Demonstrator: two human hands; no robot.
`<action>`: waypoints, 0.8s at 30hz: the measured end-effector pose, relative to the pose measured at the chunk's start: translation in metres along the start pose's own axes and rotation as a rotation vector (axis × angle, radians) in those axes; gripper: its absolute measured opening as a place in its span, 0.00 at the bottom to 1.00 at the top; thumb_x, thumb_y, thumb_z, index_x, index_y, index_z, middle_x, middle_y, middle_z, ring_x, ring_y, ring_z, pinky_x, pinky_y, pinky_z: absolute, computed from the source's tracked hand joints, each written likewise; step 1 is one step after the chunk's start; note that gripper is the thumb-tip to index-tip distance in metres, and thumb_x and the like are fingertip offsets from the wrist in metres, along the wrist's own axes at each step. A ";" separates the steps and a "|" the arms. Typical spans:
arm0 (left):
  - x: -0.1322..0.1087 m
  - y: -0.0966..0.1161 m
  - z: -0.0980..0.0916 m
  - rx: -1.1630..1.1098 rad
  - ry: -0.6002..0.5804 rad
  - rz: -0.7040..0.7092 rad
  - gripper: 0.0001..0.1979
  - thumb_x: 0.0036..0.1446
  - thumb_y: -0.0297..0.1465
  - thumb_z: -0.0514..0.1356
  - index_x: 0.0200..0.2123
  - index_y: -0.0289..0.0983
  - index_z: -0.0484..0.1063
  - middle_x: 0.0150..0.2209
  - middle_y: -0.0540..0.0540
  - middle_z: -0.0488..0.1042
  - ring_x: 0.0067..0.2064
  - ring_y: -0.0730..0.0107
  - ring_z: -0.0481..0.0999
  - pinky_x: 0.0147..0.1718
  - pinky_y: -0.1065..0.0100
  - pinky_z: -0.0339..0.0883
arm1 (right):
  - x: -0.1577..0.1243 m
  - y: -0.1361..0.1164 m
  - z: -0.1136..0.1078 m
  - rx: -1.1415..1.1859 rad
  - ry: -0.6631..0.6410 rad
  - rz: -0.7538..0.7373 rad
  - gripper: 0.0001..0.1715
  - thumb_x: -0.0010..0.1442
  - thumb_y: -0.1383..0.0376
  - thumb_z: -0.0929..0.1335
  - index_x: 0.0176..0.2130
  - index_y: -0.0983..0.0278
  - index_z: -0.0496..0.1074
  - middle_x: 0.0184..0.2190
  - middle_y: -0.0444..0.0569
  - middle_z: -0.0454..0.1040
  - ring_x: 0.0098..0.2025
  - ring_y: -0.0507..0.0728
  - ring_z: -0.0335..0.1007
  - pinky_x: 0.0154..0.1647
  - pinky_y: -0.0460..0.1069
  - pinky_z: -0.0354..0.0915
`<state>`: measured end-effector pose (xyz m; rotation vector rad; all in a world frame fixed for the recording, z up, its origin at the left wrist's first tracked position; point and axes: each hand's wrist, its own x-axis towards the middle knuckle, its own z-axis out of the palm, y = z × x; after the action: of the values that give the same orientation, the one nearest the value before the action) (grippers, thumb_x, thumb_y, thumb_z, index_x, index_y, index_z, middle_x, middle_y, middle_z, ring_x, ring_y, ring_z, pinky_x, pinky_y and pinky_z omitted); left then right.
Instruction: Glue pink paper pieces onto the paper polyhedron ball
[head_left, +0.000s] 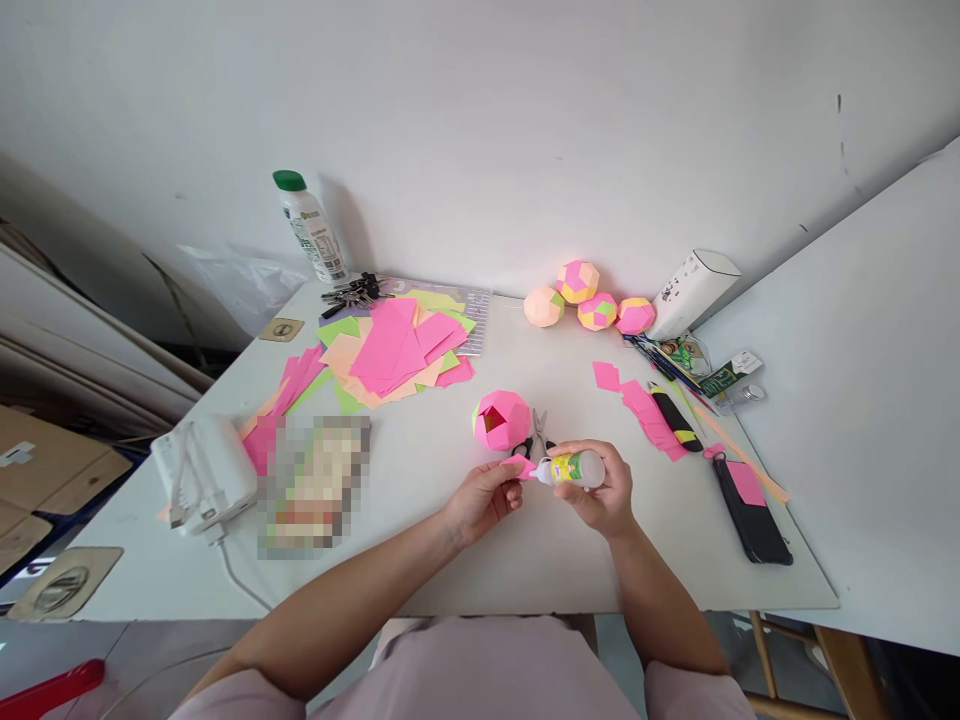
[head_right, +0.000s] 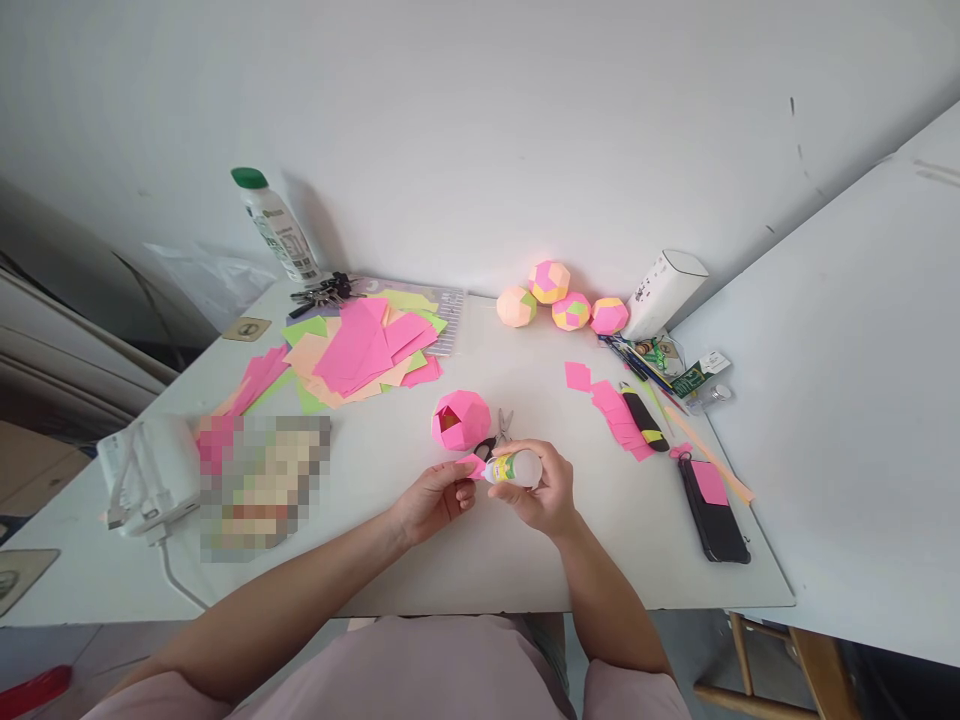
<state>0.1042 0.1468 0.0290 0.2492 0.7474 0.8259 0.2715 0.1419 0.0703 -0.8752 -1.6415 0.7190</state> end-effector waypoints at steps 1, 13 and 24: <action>0.000 0.000 0.000 0.000 -0.001 0.001 0.12 0.42 0.32 0.70 0.24 0.32 0.70 0.17 0.55 0.63 0.18 0.83 0.59 0.20 0.76 0.57 | 0.000 0.000 0.000 -0.004 0.003 0.000 0.22 0.51 0.54 0.73 0.42 0.59 0.68 0.35 0.52 0.79 0.34 0.59 0.77 0.33 0.53 0.73; 0.001 -0.001 0.000 0.003 -0.004 0.006 0.12 0.43 0.32 0.70 0.24 0.32 0.70 0.17 0.55 0.63 0.18 0.83 0.60 0.20 0.75 0.57 | 0.000 -0.003 0.000 -0.043 0.014 0.024 0.22 0.50 0.52 0.73 0.41 0.60 0.70 0.34 0.52 0.79 0.34 0.60 0.77 0.33 0.53 0.73; 0.001 0.000 0.000 -0.001 -0.013 0.006 0.12 0.42 0.31 0.70 0.24 0.32 0.70 0.18 0.55 0.63 0.19 0.83 0.59 0.20 0.76 0.57 | 0.000 -0.003 0.000 -0.013 0.015 -0.005 0.21 0.51 0.55 0.73 0.42 0.59 0.69 0.34 0.51 0.79 0.34 0.59 0.77 0.33 0.52 0.73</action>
<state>0.1043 0.1469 0.0282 0.2553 0.7344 0.8298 0.2710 0.1407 0.0725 -0.8840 -1.6365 0.6973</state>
